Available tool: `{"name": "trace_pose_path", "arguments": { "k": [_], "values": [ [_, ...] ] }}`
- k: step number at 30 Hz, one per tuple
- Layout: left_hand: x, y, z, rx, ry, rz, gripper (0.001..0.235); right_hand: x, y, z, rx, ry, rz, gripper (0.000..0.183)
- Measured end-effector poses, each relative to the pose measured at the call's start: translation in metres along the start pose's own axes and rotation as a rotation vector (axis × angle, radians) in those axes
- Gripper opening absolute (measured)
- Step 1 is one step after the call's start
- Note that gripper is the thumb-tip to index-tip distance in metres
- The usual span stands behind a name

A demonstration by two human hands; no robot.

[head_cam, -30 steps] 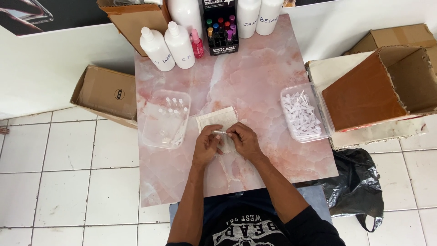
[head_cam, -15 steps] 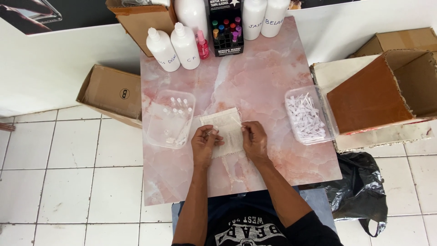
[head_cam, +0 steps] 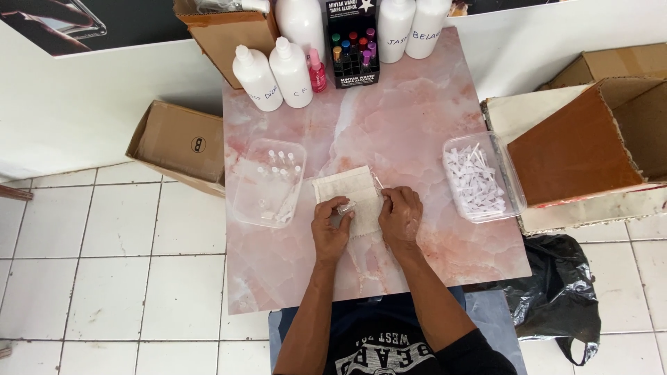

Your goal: Assembling small perfume tester vials by manually inserting absorbent wicks into plastic tubes.

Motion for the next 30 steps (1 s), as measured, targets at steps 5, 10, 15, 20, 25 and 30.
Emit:
{"name": "trace_pose_path", "arguments": {
  "k": [5,10,15,20,25,30],
  "values": [
    [0.0,0.006,0.0,-0.037,0.027,0.02,0.042,-0.001,-0.002,-0.002,0.037,0.026,-0.026,0.016],
    [-0.001,0.007,-0.001,0.012,-0.01,-0.005,0.033,0.002,-0.001,0.0,0.085,0.022,-0.021,0.012],
    [-0.004,0.001,-0.001,0.239,-0.08,-0.078,0.027,0.001,-0.002,-0.002,0.094,0.037,0.0,0.015],
    [-0.001,0.011,-0.007,0.377,-0.07,-0.129,0.028,0.002,-0.005,-0.004,0.089,0.023,0.026,0.014],
    [-0.002,0.006,-0.009,0.403,-0.062,-0.114,0.036,0.004,-0.006,0.001,0.128,-0.016,0.028,0.014],
    [-0.006,-0.017,-0.007,0.374,0.026,0.098,0.058,0.005,0.005,0.017,0.355,0.0,-0.035,0.008]
  ]
}}
Point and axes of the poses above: each hand's wrist, its own x-axis towards the middle knuckle, its own z-axis out of the back of the hand, y = z × x, the point moved 7 cm from there along x, towards the middle knuckle, and after that the axes turned 7 degrees about z, right-handed, at the moved point
